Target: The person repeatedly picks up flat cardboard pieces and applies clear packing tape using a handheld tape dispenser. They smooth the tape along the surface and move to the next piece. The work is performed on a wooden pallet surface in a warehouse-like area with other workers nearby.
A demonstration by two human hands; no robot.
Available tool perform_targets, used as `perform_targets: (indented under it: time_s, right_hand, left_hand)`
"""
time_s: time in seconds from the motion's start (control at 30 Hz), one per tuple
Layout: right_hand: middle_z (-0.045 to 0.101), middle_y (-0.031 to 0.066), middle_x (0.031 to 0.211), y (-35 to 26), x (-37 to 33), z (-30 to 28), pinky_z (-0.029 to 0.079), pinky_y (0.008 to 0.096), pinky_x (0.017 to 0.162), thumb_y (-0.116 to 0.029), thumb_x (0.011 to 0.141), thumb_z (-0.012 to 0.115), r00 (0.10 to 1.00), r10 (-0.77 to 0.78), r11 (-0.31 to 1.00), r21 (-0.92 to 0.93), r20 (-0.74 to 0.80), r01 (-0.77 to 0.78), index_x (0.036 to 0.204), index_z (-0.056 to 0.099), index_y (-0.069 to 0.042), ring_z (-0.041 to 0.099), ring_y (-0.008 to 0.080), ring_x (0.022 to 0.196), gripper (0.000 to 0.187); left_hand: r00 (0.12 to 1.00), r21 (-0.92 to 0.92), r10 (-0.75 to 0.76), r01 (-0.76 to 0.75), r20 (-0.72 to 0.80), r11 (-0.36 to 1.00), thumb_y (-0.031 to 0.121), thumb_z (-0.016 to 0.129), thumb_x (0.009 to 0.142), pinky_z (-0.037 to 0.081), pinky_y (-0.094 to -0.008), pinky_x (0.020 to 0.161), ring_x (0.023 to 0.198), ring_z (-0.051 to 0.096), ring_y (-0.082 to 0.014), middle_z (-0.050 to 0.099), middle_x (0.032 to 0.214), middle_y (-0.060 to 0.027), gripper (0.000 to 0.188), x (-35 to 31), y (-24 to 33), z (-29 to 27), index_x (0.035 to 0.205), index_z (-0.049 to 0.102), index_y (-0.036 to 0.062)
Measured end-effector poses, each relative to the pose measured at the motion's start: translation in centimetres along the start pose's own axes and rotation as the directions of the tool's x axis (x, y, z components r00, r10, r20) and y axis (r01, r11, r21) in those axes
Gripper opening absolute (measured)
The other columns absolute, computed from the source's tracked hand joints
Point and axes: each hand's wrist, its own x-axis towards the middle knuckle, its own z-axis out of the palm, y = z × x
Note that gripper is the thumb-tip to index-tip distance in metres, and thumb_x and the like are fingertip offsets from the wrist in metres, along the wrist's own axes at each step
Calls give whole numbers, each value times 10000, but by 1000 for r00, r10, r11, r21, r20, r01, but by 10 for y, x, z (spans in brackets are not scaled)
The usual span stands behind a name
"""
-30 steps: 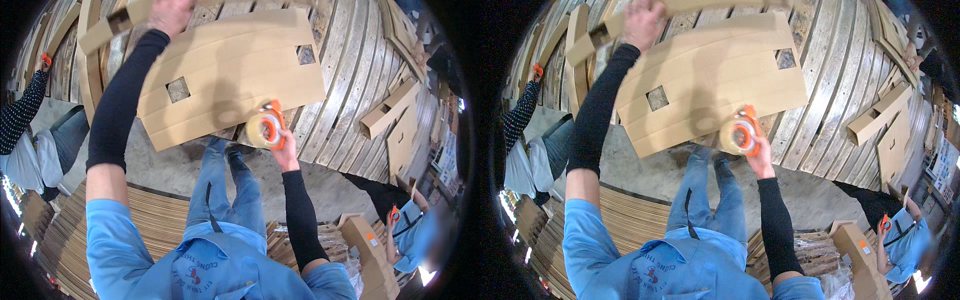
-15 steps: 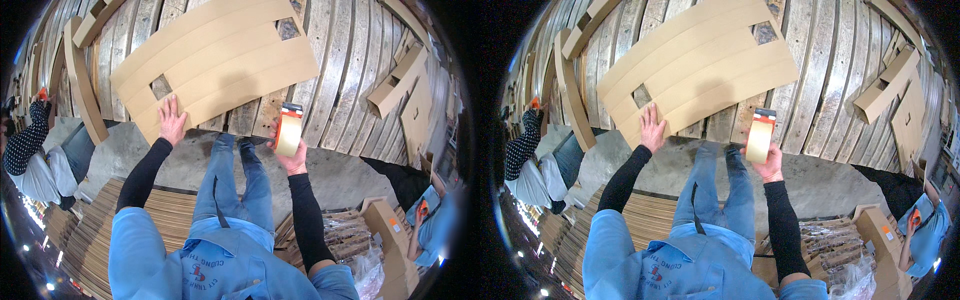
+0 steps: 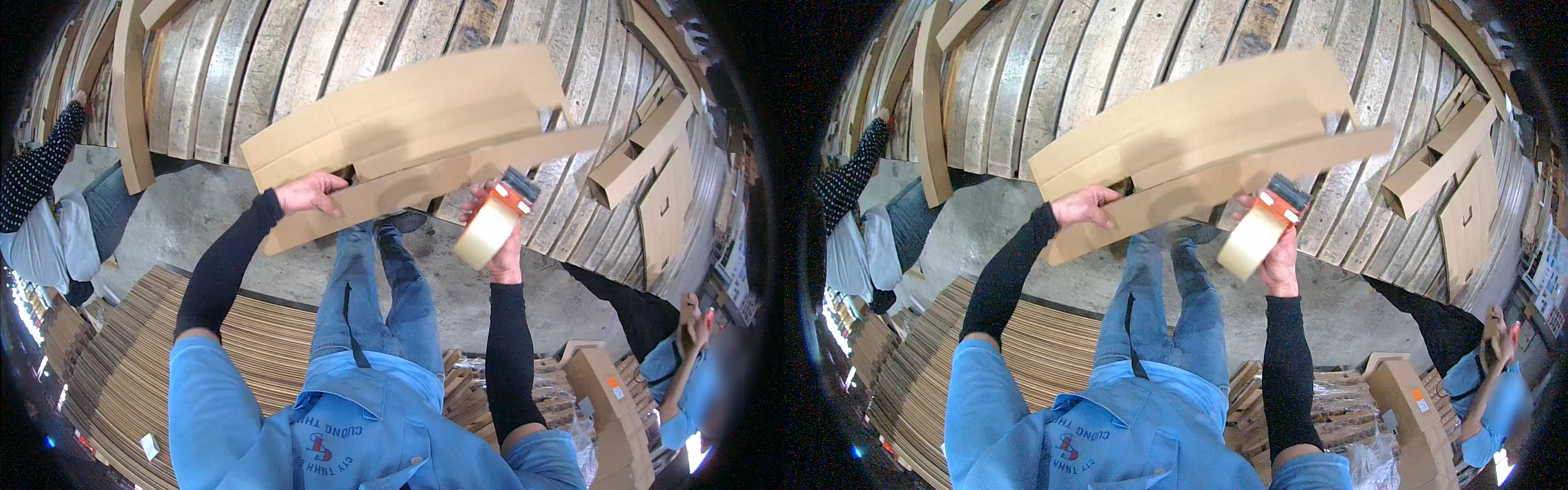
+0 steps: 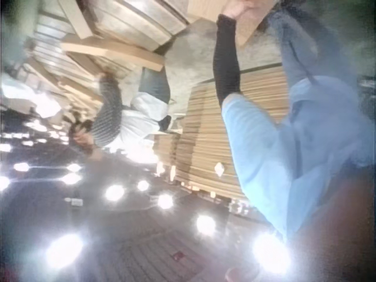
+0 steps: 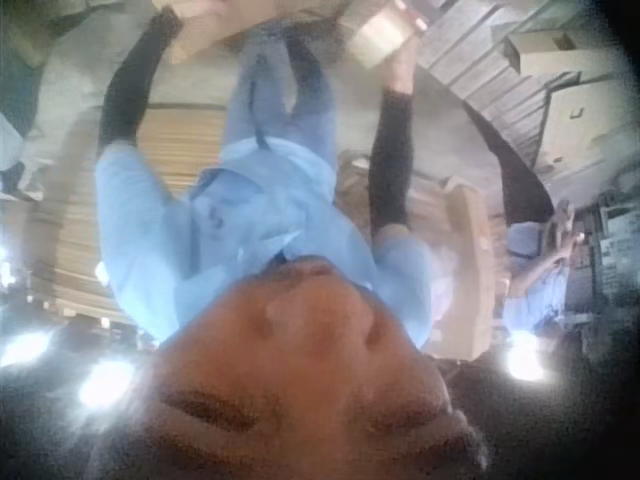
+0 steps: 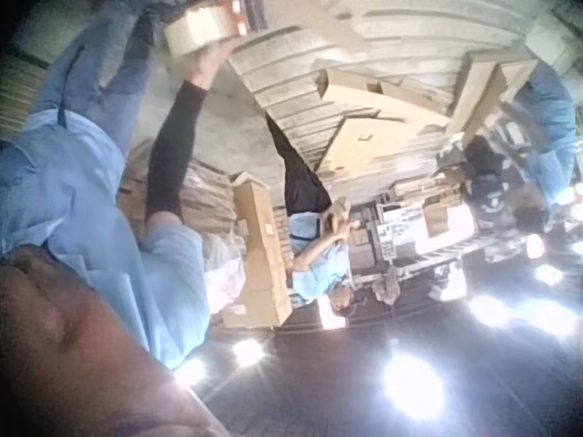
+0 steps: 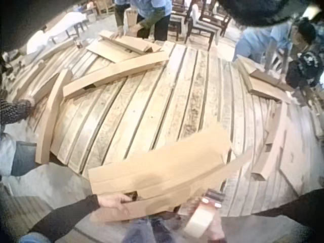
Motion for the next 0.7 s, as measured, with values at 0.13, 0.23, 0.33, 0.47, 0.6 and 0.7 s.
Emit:
perform_targets:
  time_s: [0.13,0.23,0.33,0.47,0.6,0.7]
  right_hand:
    - [668,94,1271,15,31,-5,579,350,899,51,907,600,981,-69,954,-299,-180,13,1420,515,-39,681,196,1040,527]
    - [704,71,1139,30,56,-40,537,326,907,18,837,638,981,-73,870,-493,-182,-27,1263,636,0,675,156,998,427]
    - [720,115,1142,37,72,-34,599,373,886,-41,954,590,961,-137,969,-232,-240,81,1300,597,3,730,247,1000,349]
    - [703,130,1201,44,80,-24,613,413,911,-98,1008,562,954,-93,995,-58,-286,80,1322,580,-17,719,291,1073,325]
    - [703,124,1199,53,85,-29,600,417,942,-95,1000,567,931,-188,982,-44,-313,183,1319,582,-18,714,284,1086,328]
    - [704,125,1194,58,91,-22,586,416,934,-148,1013,556,910,-245,968,-26,-333,250,1339,568,-30,714,283,1066,346]
  left_hand:
    - [994,-21,-48,51,96,998,165,797,892,510,-272,903,1007,635,-69,720,1122,1,407,44,-20,-16,1242,657,12]
    - [986,385,12,53,-165,921,307,839,848,505,-353,963,1060,675,-195,725,1157,-76,537,62,4,1,1240,638,-2]
    - [772,903,516,173,-372,393,471,837,788,467,-482,1045,1202,611,-355,629,1330,-193,701,43,50,23,1244,622,-17]
    - [456,897,793,366,-405,247,670,771,754,412,-556,1117,1328,499,-422,496,1473,-252,926,85,44,-16,1328,584,-32]
    - [661,792,436,497,-611,355,692,781,731,475,-467,1072,1177,625,-384,650,1268,-239,935,101,106,-4,1276,615,-51]
    - [885,742,86,328,-458,584,779,735,698,509,-476,1019,1146,656,-373,680,1224,-250,1063,82,138,7,1368,575,-32]
